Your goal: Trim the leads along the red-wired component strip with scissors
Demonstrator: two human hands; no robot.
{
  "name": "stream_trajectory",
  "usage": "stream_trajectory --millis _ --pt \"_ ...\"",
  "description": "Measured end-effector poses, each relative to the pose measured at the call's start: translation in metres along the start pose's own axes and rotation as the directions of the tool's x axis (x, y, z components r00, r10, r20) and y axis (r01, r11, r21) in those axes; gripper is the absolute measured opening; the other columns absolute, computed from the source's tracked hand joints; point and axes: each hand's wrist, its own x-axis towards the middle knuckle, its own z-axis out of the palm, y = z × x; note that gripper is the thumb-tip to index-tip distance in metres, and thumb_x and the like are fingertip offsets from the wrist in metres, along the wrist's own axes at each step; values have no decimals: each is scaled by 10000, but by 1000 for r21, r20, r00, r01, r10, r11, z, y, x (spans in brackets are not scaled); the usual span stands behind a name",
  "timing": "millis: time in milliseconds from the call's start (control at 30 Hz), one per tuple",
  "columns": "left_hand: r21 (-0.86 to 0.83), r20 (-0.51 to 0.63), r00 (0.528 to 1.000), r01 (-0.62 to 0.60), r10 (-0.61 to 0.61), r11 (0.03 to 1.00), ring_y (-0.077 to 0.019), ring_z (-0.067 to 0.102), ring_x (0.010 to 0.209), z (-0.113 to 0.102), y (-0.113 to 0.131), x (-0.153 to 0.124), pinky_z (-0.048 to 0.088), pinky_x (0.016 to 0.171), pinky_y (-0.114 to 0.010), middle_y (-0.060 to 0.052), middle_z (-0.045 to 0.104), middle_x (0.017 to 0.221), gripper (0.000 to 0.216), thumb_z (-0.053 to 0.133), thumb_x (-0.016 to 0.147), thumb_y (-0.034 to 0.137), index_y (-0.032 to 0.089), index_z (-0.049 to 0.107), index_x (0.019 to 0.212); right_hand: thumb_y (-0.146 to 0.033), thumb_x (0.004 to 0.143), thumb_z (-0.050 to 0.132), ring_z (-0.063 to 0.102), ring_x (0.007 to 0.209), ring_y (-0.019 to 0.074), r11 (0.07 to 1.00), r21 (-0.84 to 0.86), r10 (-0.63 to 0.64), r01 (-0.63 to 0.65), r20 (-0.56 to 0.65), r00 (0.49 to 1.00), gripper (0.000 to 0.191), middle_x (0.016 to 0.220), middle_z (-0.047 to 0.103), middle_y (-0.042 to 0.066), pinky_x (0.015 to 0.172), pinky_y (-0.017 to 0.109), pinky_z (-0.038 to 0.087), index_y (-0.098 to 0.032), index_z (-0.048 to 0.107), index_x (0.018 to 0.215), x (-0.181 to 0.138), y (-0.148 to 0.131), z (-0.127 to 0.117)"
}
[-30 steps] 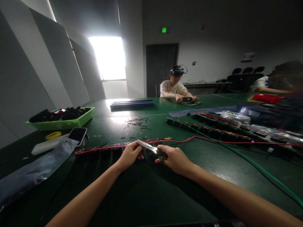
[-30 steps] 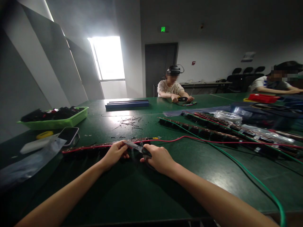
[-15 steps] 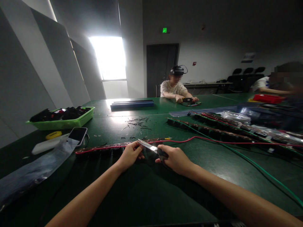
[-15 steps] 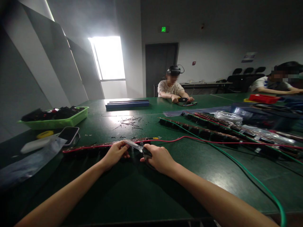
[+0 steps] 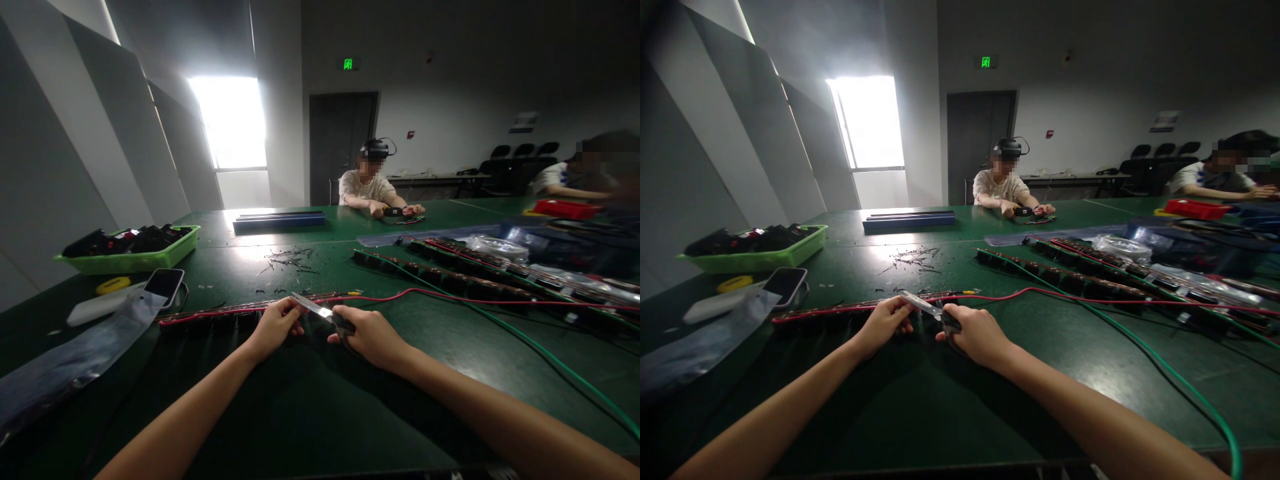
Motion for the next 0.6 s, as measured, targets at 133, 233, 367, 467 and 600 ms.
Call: stream_trajectory --millis 133,233,367,467,600 --pt "-8 7 1000 2 -2 1000 -87 600 525 0 1 0 451 477 -191 -12 635 750 278 578 827 397 134 638 894 -540 773 656 668 851 235 1000 -3 -5 5 -10 1000 476 985 714 61 689 260 439 -251 618 1149 0 0 0" --pt "-22 11 1000 12 -11 1000 -88 601 526 -1 0 0 450 475 -192 -17 643 766 295 571 828 411 132 631 904 -555 778 643 668 833 233 1000 -2 -6 6 -13 1000 473 971 715 60 675 257 437 -251 620 1139 0 1 1" --pt "-25 10 1000 9 -8 1000 -85 603 525 -1 -1 1 449 476 -190 -24 653 781 300 561 831 417 131 625 895 -546 772 653 667 834 234 1000 13 -6 7 -22 1000 464 963 714 58 680 257 435 -253 623 1130 0 3 2" --pt "-15 11 1000 12 -12 1000 -84 604 523 -1 -2 2 451 477 -193 -28 658 795 296 562 830 416 132 621 888 -538 771 653 663 833 235 999 34 -10 11 -25 1000 456 956 713 58 683 260 431 -252 629 1126 0 2 3" --pt "-3 19 1000 6 -6 1000 -83 607 527 -1 -2 1 454 479 -195 -30 657 832 298 555 835 422 136 621 890 -507 766 665 646 798 224 993 119 3 1 -28 1000 419 907 705 48 670 259 420 -233 642 1083 1 3 2"
